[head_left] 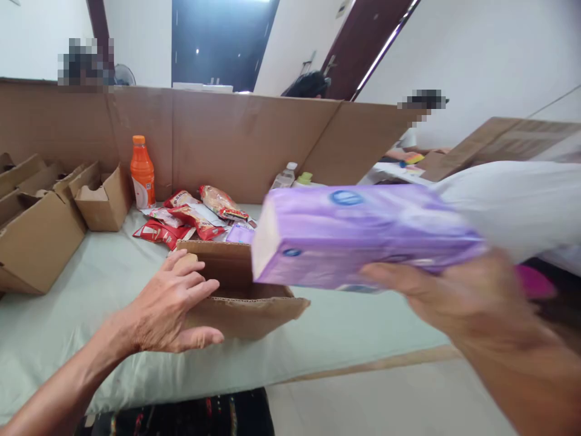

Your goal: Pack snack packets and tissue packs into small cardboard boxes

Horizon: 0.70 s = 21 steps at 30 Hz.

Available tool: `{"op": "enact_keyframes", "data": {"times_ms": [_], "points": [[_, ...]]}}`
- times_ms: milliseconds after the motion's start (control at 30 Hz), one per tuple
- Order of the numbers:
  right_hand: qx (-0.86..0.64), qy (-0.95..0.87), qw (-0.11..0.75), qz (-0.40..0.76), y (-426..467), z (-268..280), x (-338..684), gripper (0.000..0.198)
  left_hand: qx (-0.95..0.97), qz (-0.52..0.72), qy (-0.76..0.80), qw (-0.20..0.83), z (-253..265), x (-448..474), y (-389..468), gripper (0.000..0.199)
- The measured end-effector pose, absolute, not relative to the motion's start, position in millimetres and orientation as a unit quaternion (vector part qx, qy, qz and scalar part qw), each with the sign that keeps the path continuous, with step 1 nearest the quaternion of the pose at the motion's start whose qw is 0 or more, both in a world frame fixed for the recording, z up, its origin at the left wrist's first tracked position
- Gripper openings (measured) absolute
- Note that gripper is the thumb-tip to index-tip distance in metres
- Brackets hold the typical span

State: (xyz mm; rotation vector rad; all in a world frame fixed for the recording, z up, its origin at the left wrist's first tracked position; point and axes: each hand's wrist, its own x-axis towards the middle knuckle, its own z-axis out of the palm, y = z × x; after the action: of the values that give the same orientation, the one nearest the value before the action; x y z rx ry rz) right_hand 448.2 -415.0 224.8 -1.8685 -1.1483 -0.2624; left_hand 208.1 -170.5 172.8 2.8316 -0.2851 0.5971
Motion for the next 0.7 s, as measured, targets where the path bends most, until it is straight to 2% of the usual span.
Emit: {"op": "enact_keyframes", "data": {"times_ms": [100, 267, 333, 467, 567, 700], "points": [[-0.754, -0.513, 0.401, -0.091, -374.9, 225.1, 415.6, 0.046, 0.972, 0.201, -0.075, 0.096, 172.1, 203.7, -172.8, 0.049], [-0.780, -0.587, 0.191, -0.103, -340.8, 219.6, 403.3, 0.043, 0.972, 0.234, -0.021, 0.029, 161.7, 182.2, -173.6, 0.022], [-0.781, -0.613, 0.101, -0.062, -330.6, 220.1, 399.0, 0.036, 0.966, 0.255, -0.017, 0.045, 154.8, 176.4, -173.4, 0.014], [-0.767, -0.640, -0.044, -0.002, -301.4, 219.6, 378.7, 0.024, 0.949, 0.301, -0.024, 0.088, 140.1, 174.4, -174.6, 0.010], [-0.766, -0.635, -0.095, 0.040, -278.1, 211.0, 364.8, 0.034, 0.938, 0.330, -0.022, 0.107, 132.6, 175.6, -176.4, 0.010], [-0.721, -0.675, -0.076, 0.139, -260.6, 188.6, 360.3, 0.039, 0.933, 0.339, -0.022, 0.119, 128.8, 173.8, -176.4, 0.009]]}}
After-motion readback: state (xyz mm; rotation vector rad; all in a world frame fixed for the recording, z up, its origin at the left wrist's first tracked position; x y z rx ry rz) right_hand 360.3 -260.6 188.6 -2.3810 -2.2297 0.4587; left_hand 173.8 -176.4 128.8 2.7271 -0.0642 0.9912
